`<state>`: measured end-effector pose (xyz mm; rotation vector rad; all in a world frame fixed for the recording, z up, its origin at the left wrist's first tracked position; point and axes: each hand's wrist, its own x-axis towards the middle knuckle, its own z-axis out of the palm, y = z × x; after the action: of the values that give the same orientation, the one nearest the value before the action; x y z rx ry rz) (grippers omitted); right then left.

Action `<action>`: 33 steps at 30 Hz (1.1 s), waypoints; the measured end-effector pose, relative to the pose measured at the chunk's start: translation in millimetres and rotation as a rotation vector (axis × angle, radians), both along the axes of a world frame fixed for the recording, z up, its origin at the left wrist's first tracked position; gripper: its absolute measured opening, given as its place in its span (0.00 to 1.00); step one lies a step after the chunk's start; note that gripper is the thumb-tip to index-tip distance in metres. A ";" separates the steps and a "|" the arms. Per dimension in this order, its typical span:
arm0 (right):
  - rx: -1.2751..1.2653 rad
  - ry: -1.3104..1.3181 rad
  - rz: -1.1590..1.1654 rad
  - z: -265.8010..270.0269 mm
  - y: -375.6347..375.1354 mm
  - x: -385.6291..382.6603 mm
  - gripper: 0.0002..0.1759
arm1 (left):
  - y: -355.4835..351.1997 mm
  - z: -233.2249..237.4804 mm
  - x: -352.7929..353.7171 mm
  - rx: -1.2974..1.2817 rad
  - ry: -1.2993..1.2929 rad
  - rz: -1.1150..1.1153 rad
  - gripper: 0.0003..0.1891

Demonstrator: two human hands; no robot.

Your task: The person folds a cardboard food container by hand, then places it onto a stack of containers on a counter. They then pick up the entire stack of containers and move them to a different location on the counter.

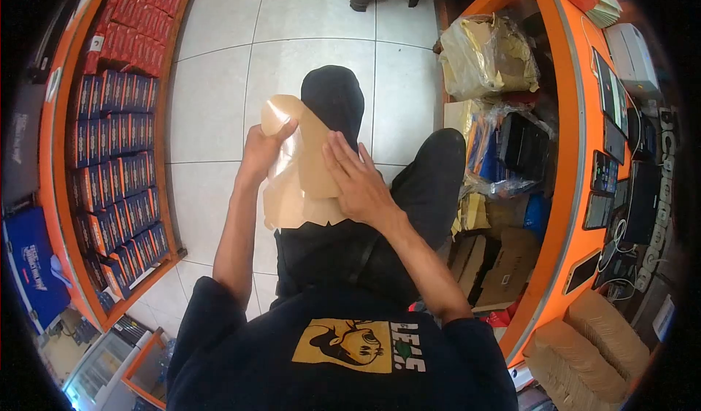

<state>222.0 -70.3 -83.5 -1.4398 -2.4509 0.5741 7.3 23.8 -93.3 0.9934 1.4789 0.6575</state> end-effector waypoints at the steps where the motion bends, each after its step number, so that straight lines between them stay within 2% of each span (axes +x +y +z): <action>1: -0.005 0.002 -0.002 -4.1 -0.9 -4.3 0.45 | 0.5 1.4 0.7 0.024 -0.039 -0.003 0.20; 3: -0.071 0.257 -0.034 -14.6 -1.6 -11.5 0.52 | 3.1 4.5 0.9 0.047 -0.080 -0.006 0.19; 8: -0.080 0.325 -0.085 -21.7 -4.7 -25.6 0.59 | 7.8 7.3 -3.4 -0.025 -0.033 -0.061 0.15; 10: -0.099 0.328 -0.116 -12.1 2.2 -31.5 0.62 | 7.6 6.7 -5.2 0.026 -0.046 -0.076 0.15; 12: -0.298 0.286 -0.170 5.5 16.3 -37.7 0.66 | 10.7 5.4 -4.2 0.076 -0.062 -0.099 0.15; 15: -0.198 0.206 -0.128 5.1 32.5 -52.6 0.67 | 6.0 -0.8 -8.1 0.129 -0.015 -0.176 0.14; 19: -0.107 0.189 -0.092 -12.3 31.8 -58.0 0.67 | -0.5 -9.9 -11.7 0.101 0.034 -0.114 0.13; 22: -0.139 0.266 -0.140 -28.6 2.0 -46.4 0.67 | 2.1 -2.0 -6.4 0.040 -0.037 -0.053 0.15; 24: -0.203 0.450 -0.272 -42.5 -23.4 -37.5 0.67 | -3.2 -4.1 -8.0 -0.009 -0.078 -0.030 0.15; 27: -0.245 0.375 -0.232 -32.8 -30.8 -9.2 0.70 | -0.1 -7.4 -8.7 -0.026 -0.053 -0.089 0.16; 28: -0.244 0.377 -0.235 -26.0 -35.9 3.4 0.70 | -2.5 -4.9 -8.5 -0.003 -0.120 -0.006 0.17; 30: -0.137 0.560 -0.620 -13.5 -48.3 25.3 0.70 | -12.1 6.5 -10.2 0.018 -0.178 0.091 0.18; 32: -0.353 1.158 -1.014 -20.6 -52.4 33.2 0.63 | -20.9 25.1 -5.3 -0.014 -0.260 0.322 0.21; 33: -0.550 1.542 -0.991 -4.1 -50.1 37.2 0.47 | -29.5 24.8 0.7 -0.009 -0.258 0.317 0.21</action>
<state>259.2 -120.4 -87.6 -1.2527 -0.3470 1.3598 8.0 -5.7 -68.5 0.6420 1.4178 0.9675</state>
